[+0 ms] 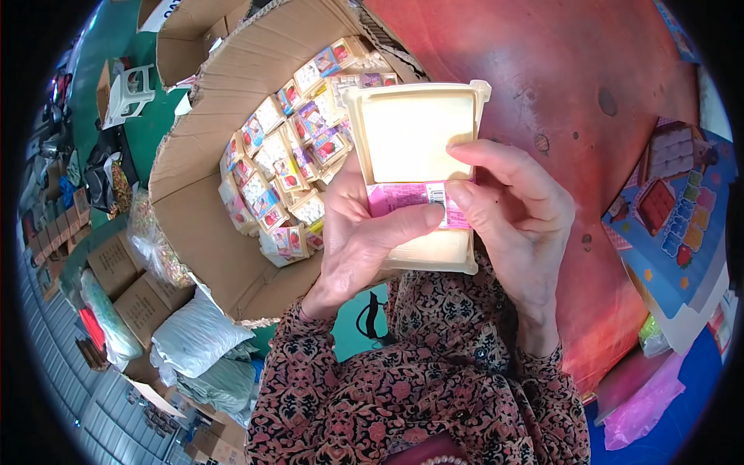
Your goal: Pack small toy and snack sets into illustrated boxes and stack them.
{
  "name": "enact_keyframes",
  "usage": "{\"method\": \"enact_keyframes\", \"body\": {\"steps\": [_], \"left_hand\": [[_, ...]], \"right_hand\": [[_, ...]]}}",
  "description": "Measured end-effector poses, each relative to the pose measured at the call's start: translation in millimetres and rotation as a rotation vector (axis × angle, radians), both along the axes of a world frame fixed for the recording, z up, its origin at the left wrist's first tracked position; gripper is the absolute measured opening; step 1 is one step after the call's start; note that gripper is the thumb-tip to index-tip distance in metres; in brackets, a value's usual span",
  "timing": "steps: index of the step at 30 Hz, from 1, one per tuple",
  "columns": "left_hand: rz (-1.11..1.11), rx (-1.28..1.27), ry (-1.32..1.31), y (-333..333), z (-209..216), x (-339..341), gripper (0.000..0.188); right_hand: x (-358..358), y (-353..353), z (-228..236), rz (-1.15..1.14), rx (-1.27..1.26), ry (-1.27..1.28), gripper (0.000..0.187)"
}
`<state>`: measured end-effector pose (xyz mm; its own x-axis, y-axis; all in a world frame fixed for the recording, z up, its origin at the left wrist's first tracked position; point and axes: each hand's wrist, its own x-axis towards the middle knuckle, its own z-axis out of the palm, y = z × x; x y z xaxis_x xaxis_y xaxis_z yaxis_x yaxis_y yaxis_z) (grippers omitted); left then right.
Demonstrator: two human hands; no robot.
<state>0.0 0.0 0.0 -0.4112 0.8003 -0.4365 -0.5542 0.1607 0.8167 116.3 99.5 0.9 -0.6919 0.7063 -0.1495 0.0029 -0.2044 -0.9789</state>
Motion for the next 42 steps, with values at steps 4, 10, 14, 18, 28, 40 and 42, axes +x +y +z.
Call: {"method": "enact_keyframes", "body": {"steps": [4, 10, 14, 18, 28, 40, 42], "left_hand": [[0.112, 0.004, -0.012, 3, -5, 5, 0.049], [0.174, 0.062, 0.091, 6, -14, 9, 0.04], [0.297, 0.089, 0.1, 5, -18, 12, 0.033], [0.391, 0.05, -0.018, 11, -15, 18, 0.03], [0.316, 0.06, 0.097, 13, -20, 22, 0.024], [0.299, -0.022, 0.184, 0, -20, 23, 0.04], [0.257, -0.075, 0.189, -4, -14, 22, 0.059]], "right_hand": [[-4, -6, -8, -0.04, 0.129, -0.017, 0.024], [-4, -6, -11, 0.026, 0.169, -0.045, 0.046], [-8, -13, -16, 0.034, 0.206, -0.026, 0.065], [-6, -14, -18, -0.023, 0.084, 0.01, 0.069], [-2, -14, -16, -0.039, -0.093, 0.097, 0.068], [6, -14, -15, 0.027, -0.33, 0.145, 0.063], [7, -12, -16, 0.029, -0.325, 0.149, 0.06]]}}
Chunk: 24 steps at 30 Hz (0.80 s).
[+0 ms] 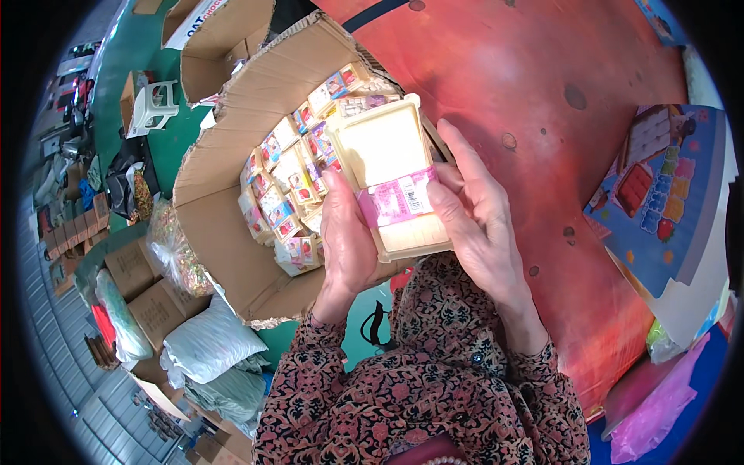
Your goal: Pack small toy and snack sets into illustrated boxes and stack them.
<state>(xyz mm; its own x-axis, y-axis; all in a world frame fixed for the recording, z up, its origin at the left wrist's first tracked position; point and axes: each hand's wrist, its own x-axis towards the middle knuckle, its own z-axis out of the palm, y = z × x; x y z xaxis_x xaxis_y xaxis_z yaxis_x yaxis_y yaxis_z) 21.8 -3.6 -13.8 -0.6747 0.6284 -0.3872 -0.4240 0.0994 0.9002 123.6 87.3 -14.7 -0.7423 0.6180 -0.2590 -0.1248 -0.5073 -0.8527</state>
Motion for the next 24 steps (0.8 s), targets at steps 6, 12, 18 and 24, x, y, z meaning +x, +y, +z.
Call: {"method": "enact_keyframes", "body": {"steps": [6, 12, 18, 24], "left_hand": [[-0.024, -0.077, 0.211, -10, -1, 6, 0.036], [0.026, 0.073, 0.028, 0, 3, 4, 0.027], [0.081, 0.078, -0.125, -2, -2, -2, 0.043], [0.098, 0.109, 0.028, -10, -13, -1, 0.043]], "right_hand": [[-1, -11, -5, -0.002, 0.314, -0.13, 0.054], [-7, -16, -11, -0.128, 0.469, -0.098, 0.05], [3, -5, 0, 0.022, -0.013, 0.033, 0.061], [-1, -18, -8, -0.062, 0.384, -0.202, 0.041]]}}
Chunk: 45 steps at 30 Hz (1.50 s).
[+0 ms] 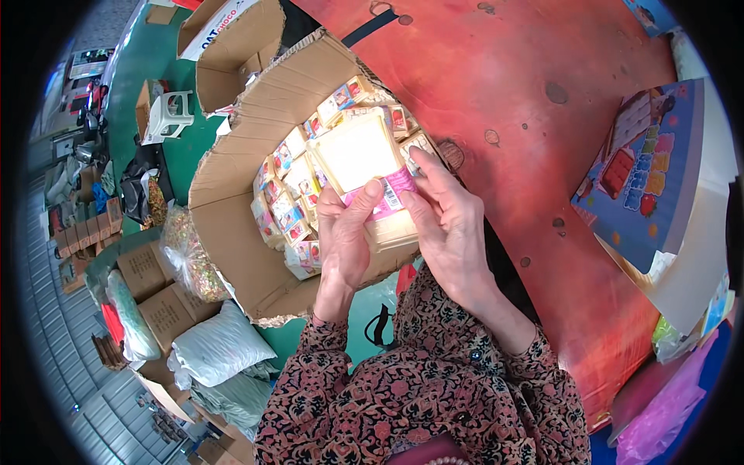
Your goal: Pack small toy and snack sets into illustrated boxes and stack them.
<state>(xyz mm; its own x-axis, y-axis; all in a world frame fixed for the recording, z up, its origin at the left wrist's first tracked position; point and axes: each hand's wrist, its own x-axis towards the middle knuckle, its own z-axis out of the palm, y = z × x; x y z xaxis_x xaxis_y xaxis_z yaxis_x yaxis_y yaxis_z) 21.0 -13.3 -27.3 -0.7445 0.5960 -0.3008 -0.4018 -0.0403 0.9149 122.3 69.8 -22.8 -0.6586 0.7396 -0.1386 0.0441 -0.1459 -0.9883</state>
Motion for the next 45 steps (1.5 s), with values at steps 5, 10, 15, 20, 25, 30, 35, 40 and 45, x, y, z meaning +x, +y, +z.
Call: {"method": "enact_keyframes", "body": {"steps": [5, 10, 15, 20, 25, 30, 35, 40, 45], "left_hand": [[0.021, -0.071, 0.026, -6, 2, -5, 0.03], [0.1, 0.045, -0.125, -25, -9, -22, 0.027], [0.014, -0.001, -0.184, -22, -5, -15, 0.049], [-0.149, 0.026, -0.162, -38, 7, -18, 0.061], [-0.297, -0.066, -0.057, -45, 13, -19, 0.077], [-0.192, -0.111, -0.043, -49, 12, -39, 0.051], [-0.061, -0.1, -0.12, -57, -8, -50, 0.034], [-0.068, -0.039, -0.232, -45, -24, -35, 0.021], [-0.075, -0.088, -0.179, -44, -21, -35, 0.02]], "right_hand": [[0, -3, 8, 0.071, 0.263, -0.161, 0.048], [-8, -11, 6, 0.23, 0.616, -0.132, 0.087], [-12, -17, -9, 0.422, 0.795, -0.264, 0.078], [-15, -21, -15, 0.422, 0.854, -0.279, 0.06], [-21, -15, -22, 0.372, 0.442, -0.146, 0.065], [-20, -3, -36, 0.144, -0.505, 0.211, 0.031], [-17, 4, -28, 0.169, -0.714, 0.121, 0.035], [-17, 6, -28, 0.243, -0.716, 0.09, 0.034], [-17, 8, -31, 0.318, -0.553, -0.009, 0.032]]}}
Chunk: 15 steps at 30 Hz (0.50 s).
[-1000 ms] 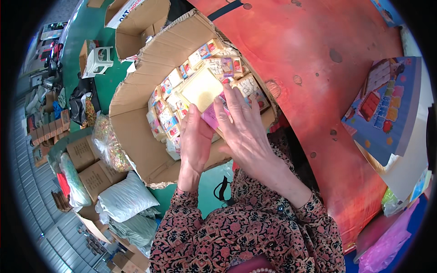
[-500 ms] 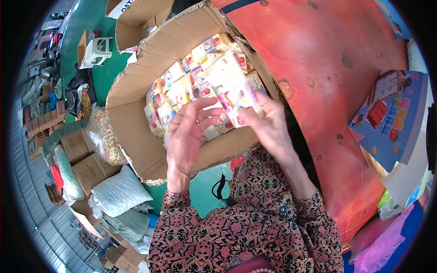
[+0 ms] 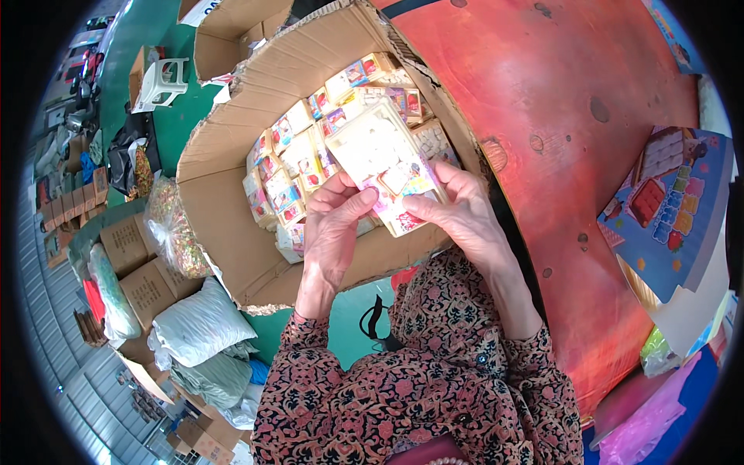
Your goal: Pack small toy and snack sets into illustrated boxes and stack them.
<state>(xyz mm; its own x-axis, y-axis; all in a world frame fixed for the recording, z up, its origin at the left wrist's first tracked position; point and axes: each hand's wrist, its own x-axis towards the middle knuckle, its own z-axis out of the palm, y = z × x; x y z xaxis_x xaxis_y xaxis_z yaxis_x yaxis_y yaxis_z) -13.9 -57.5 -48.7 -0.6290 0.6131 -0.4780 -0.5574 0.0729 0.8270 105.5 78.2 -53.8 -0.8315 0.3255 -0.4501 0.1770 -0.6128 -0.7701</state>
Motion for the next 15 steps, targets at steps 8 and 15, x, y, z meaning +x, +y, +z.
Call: {"method": "enact_keyframes", "body": {"steps": [8, 15], "left_hand": [[-0.169, -0.091, 0.023, -8, -3, -28, 0.024], [-0.483, -0.562, 0.763, -34, -85, -98, 0.024]], "right_hand": [[-5, -10, -14, -0.213, 0.106, 0.025, 0.025], [-5, -9, -23, -0.236, 0.352, 0.04, 0.027]]}}
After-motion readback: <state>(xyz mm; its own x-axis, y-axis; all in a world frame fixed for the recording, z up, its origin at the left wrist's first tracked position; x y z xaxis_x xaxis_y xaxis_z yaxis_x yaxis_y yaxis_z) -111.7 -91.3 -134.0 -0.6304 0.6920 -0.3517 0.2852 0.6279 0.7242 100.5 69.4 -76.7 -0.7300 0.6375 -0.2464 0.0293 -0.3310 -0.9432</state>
